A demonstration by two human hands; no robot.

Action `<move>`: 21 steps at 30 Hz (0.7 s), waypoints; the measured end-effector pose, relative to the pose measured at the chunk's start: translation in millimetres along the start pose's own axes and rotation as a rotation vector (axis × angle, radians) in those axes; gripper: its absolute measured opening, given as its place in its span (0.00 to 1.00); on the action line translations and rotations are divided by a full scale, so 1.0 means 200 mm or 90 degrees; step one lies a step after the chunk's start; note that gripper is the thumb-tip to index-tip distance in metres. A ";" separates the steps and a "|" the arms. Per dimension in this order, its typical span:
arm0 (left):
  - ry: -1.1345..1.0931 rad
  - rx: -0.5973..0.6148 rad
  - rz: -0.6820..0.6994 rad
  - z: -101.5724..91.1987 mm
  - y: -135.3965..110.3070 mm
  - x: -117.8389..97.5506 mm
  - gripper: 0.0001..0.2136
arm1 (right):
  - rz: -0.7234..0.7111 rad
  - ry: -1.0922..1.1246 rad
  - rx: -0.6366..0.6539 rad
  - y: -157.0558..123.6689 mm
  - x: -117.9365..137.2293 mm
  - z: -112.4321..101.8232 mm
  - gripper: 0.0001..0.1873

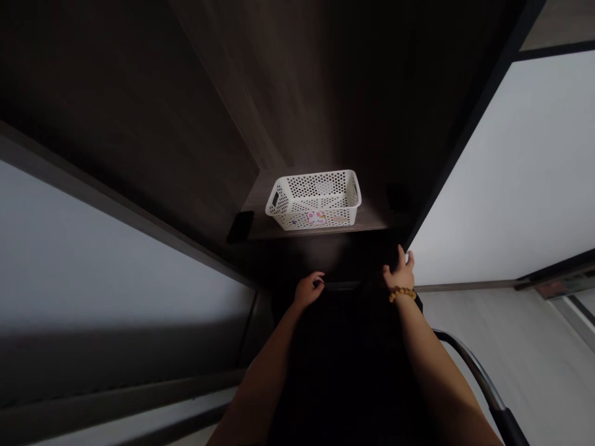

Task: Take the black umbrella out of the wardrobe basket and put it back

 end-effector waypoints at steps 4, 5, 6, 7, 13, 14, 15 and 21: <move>0.015 0.010 -0.009 0.01 0.02 -0.01 0.17 | 0.009 0.051 -0.012 0.06 -0.11 0.03 0.43; 0.017 0.011 -0.013 0.01 0.02 -0.01 0.17 | 0.014 0.059 -0.017 0.07 -0.14 0.04 0.42; 0.018 0.013 -0.016 0.01 0.02 -0.01 0.17 | 0.020 0.065 -0.022 0.09 -0.17 0.04 0.40; 0.019 0.015 -0.018 0.01 0.02 -0.01 0.17 | 0.025 0.069 -0.028 0.10 -0.20 0.05 0.39; 0.004 0.038 -0.023 0.01 0.02 -0.04 0.17 | 0.115 0.045 -0.004 0.12 -0.21 0.01 0.40; -0.003 0.046 -0.021 0.01 0.02 -0.06 0.17 | 0.135 0.032 0.006 0.12 -0.20 -0.01 0.40; -0.013 0.056 -0.017 0.01 0.01 -0.07 0.17 | 0.154 0.013 0.020 0.12 -0.18 -0.02 0.40; -0.098 0.208 0.095 -0.14 -0.12 -0.26 0.14 | 0.228 -0.087 0.091 0.14 -0.14 -0.11 0.41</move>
Point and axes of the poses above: each hand's wrist, its own y-axis towards the middle knuckle, its own z-axis out of the palm, x = y × z, the point moved 2 cm from there along y, towards the middle knuckle, and after that the axes turned 15 degrees about y, right-handed, at the moved point
